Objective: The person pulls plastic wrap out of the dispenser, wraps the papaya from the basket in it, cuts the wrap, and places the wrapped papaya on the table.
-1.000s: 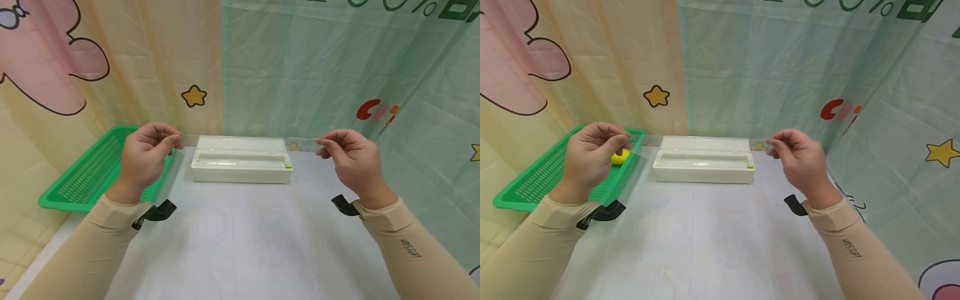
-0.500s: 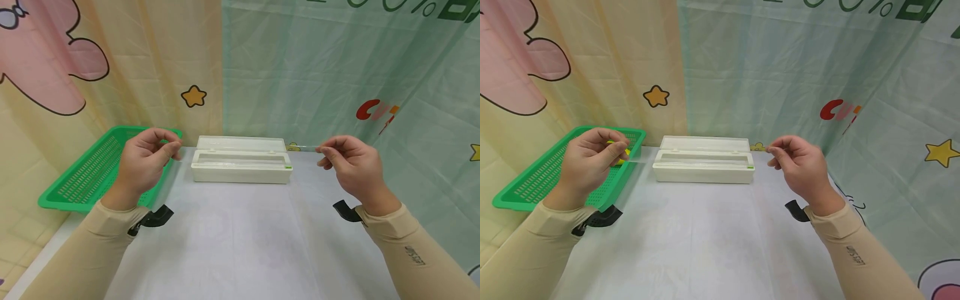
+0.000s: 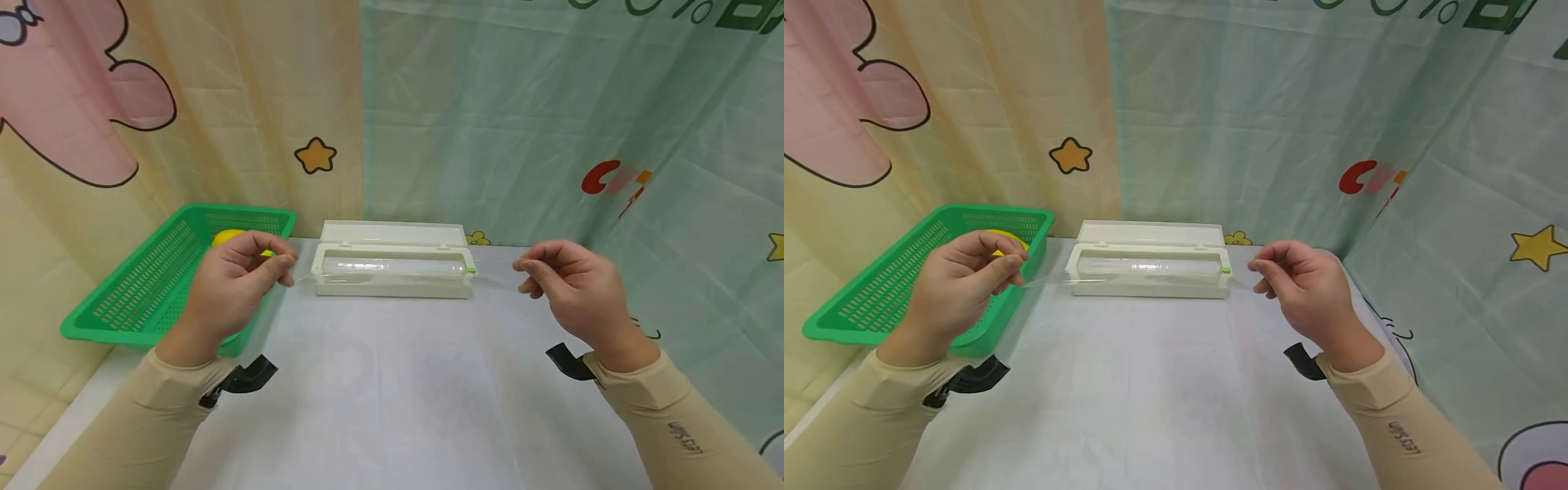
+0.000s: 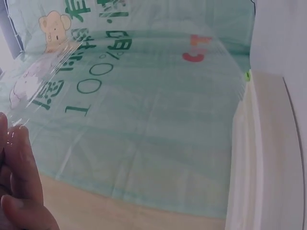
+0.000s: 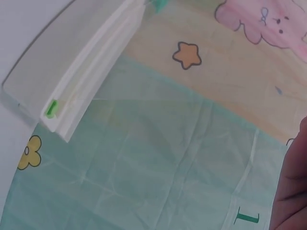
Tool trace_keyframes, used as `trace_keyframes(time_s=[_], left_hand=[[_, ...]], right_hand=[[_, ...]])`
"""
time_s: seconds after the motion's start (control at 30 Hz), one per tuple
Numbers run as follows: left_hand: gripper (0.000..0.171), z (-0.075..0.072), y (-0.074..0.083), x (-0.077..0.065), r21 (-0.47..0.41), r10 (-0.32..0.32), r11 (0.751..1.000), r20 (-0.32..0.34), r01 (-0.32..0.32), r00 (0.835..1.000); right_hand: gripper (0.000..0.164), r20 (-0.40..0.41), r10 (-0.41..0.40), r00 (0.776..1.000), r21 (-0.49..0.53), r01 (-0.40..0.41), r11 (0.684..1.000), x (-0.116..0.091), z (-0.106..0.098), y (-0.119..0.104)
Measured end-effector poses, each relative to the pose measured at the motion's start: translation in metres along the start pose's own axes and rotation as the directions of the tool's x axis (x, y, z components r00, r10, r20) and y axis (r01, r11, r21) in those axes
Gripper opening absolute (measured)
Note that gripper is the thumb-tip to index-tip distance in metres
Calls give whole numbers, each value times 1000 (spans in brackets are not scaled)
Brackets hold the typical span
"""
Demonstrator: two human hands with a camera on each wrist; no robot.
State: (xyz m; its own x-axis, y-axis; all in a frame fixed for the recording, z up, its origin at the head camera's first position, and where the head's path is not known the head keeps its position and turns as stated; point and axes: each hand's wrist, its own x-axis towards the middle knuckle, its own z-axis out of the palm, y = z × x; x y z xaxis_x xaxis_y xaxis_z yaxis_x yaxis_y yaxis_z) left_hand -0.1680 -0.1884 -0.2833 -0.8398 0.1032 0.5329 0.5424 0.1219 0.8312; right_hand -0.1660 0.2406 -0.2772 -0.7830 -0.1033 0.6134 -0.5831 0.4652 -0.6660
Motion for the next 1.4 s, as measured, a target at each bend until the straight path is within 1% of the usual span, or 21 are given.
trace_keyframes(time_s=[0.07,0.17,0.27,0.33,0.4,0.5,0.6,0.73,0.87,0.93,1.03,1.1,1.17,1.23,1.33,1.4], left_hand=[[3,0,-1,-3,35,-20,999,21,19,1000],[6,0,-2,-6,81,-56,995,69,51,996],[5,0,-3,-9,115,-94,990,132,79,987],[5,-1,-5,-11,118,-116,988,176,96,978],[6,-3,-6,-13,123,-131,987,225,105,966],[4,-6,-10,-16,133,-153,984,307,117,939],[4,-9,-15,-19,173,-193,976,376,136,906],[6,-11,-22,-22,208,-245,964,442,167,863],[9,-11,-29,-25,186,-254,965,491,184,833],[10,-11,-32,-26,193,-266,962,507,193,820],[16,-9,-37,-28,213,-300,952,525,217,796],[22,-8,-39,-29,232,-334,941,530,246,780],[27,-5,-43,-31,237,-366,930,527,281,767],[27,-1,-46,-33,241,-402,916,520,321,754],[25,5,-53,-37,258,-446,895,513,364,734],[22,9,-57,-39,279,-472,882,508,381,721]], right_hand=[[6,15,12,1000,2,-12,1000,-2,0,1],[5,52,24,998,4,-25,1000,-4,0,3],[2,126,21,992,4,-22,1000,-7,-1,7],[2,192,18,981,4,-19,1000,-9,-3,10],[4,258,18,966,6,-20,1000,-11,-5,13],[8,340,27,940,18,-35,999,-15,-8,19],[10,419,22,908,36,-41,998,-19,-12,24],[9,521,25,853,68,-71,995,-23,-13,30],[11,599,43,800,79,-113,990,-28,-14,34],[11,642,46,766,86,-131,988,-31,-13,37],[10,697,37,716,95,-144,985,-34,-13,42],[9,725,39,688,102,-163,981,-36,-12,45],[9,740,34,672,109,-169,980,-38,-11,49],[9,753,31,657,116,-178,977,-41,-8,53],[14,766,58,641,97,-205,974,-45,-2,58],[17,770,96,631,68,-232,970,-47,3,60]])
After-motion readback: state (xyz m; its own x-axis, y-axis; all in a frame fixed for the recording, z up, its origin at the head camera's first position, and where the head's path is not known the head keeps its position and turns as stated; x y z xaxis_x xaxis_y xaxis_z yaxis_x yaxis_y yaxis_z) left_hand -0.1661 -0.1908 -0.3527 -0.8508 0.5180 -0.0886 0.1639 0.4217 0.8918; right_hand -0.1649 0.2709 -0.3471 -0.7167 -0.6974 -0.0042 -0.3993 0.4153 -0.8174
